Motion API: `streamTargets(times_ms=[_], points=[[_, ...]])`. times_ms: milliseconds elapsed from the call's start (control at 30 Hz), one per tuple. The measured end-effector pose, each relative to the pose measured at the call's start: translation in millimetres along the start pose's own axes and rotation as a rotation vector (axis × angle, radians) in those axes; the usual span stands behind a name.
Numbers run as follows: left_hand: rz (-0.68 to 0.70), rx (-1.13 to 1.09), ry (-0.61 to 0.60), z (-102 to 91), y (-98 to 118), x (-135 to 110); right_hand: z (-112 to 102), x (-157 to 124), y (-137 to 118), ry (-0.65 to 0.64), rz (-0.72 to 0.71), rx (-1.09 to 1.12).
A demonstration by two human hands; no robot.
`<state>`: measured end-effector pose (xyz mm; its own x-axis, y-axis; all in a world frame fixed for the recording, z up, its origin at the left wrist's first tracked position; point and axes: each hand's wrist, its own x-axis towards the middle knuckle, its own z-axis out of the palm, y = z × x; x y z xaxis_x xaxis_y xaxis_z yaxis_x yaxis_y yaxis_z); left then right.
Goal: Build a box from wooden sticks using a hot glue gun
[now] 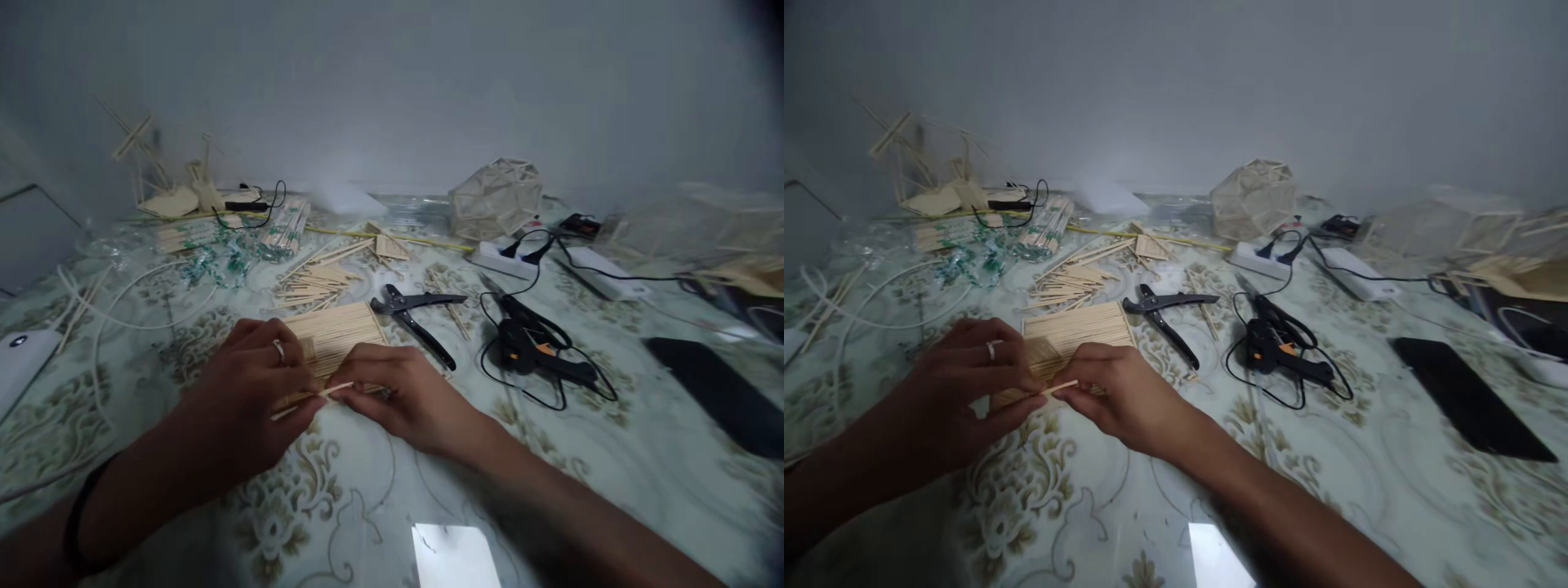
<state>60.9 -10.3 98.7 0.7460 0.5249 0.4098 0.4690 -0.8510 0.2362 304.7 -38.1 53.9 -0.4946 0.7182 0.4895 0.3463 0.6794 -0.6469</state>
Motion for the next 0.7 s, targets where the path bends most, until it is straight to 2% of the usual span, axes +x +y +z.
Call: streamTargets(times_ms=[267, 533, 600, 700], points=[[-0.015, 0.051, -0.007, 7.4, 2, 11, 1, -1, 2, 0.005, 0.015, -0.005], [-0.022, 0.037, -0.084, 6.2, 4, 15, 8, -1, -1, -0.042, 0.084, -0.073], [-0.013, 0.022, -0.061, 6.1, 3, 15, 0, 1, -3, -0.072, 0.098, -0.108], [-0.012, -0.005, -0.041, 7.3, 3, 14, -32, -3, 4, -0.117, 0.191, -0.237]])
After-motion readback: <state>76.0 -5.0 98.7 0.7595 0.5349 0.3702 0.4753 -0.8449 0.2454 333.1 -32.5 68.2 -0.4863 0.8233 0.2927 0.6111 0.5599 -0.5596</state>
